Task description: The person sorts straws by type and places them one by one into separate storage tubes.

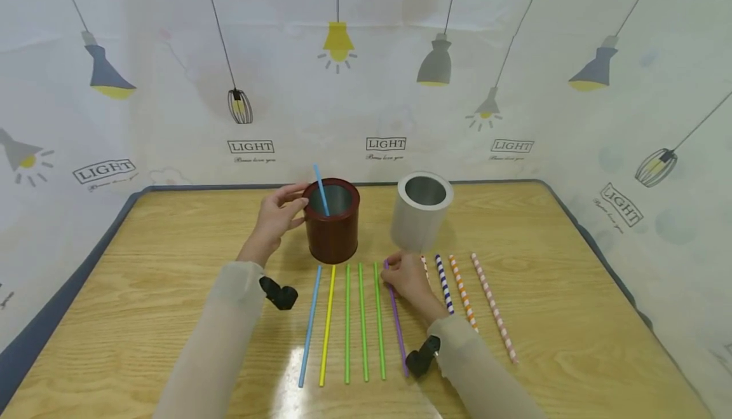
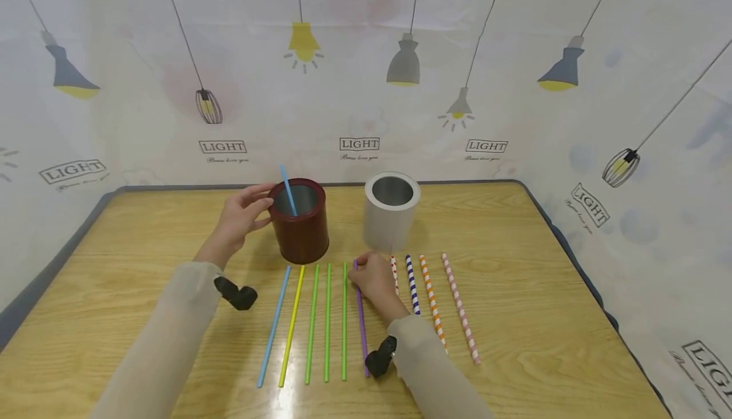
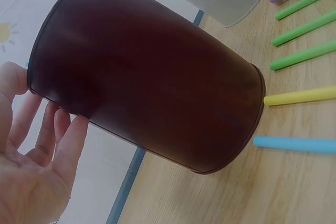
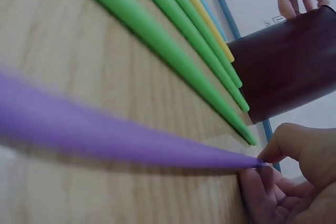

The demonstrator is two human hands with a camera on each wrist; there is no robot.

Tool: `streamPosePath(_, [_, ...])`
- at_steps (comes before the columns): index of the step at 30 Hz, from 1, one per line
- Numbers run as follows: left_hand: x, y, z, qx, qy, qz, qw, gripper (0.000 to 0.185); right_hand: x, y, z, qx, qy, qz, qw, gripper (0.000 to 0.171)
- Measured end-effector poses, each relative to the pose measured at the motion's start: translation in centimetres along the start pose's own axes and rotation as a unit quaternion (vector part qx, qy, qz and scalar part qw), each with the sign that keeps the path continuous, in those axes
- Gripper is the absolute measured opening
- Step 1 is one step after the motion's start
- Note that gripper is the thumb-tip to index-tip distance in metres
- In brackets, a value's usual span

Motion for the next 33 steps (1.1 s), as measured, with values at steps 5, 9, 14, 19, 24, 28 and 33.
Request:
streamPosePath(5, [-0.1, 0.0, -0.1, 0.0, -0.002, 0.002, 1.0, 0.039, -0.1, -0.1, 0.1, -0.018, 0.007, -0.006, 1.0, 0.024])
streamPosePath(9, [0.0, 0.0, -0.1, 0.001, -0.003, 0.001, 1.0, 0.039, -0.3, -0.7, -0.7, -0.005, -0.023, -0.001, 1.0, 0.025])
streamPosePath(14, [-0.1, 0.0, 0.0, -0.004, -0.002, 0.001, 1.0, 0.039, -0.6, -1.9, -1.7, 0.006, -0.03, 0.01, 0.999, 0.029])
streamPosePath(19, [-0.1, -0.1, -0.1, -0.005, -0.008, 0.0, 1.0, 0.039, -0.9, -2.8, -3.1, 0.001, -0.043, 0.012, 0.999, 0.031])
streamPosePath(24, [-0.2, -0.2, -0.2, -0.007, -0.012, 0.0, 0.9999, 0.039, -1.1, -3.5, -4.9, -0.035, -0.074, 0.019, 0.996, 0.031])
streamPosePath(28, [-0.1, -0.2, -0.3, -0.006, -0.013, -0.001, 0.9999, 0.039, -1.3, -4.2, -6.7, -0.056, -0.111, 0.02, 0.992, 0.031])
streamPosePath(33, [0.0, 0.1, -0.2, -0.004, -0.007, -0.003, 1.0, 0.038, -1.8, -5.4, -9.7, -0.08, -0.162, 0.014, 0.983, 0.03])
Point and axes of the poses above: each hand's wrist, its own x-axis away from the middle knuckle, its own y-axis out of the palm, z = x × y, the point moved 10 cm from there along -x, towards the middle knuckle, and after that the axes turned 11 degrees about -y, right-handed, at the moved point
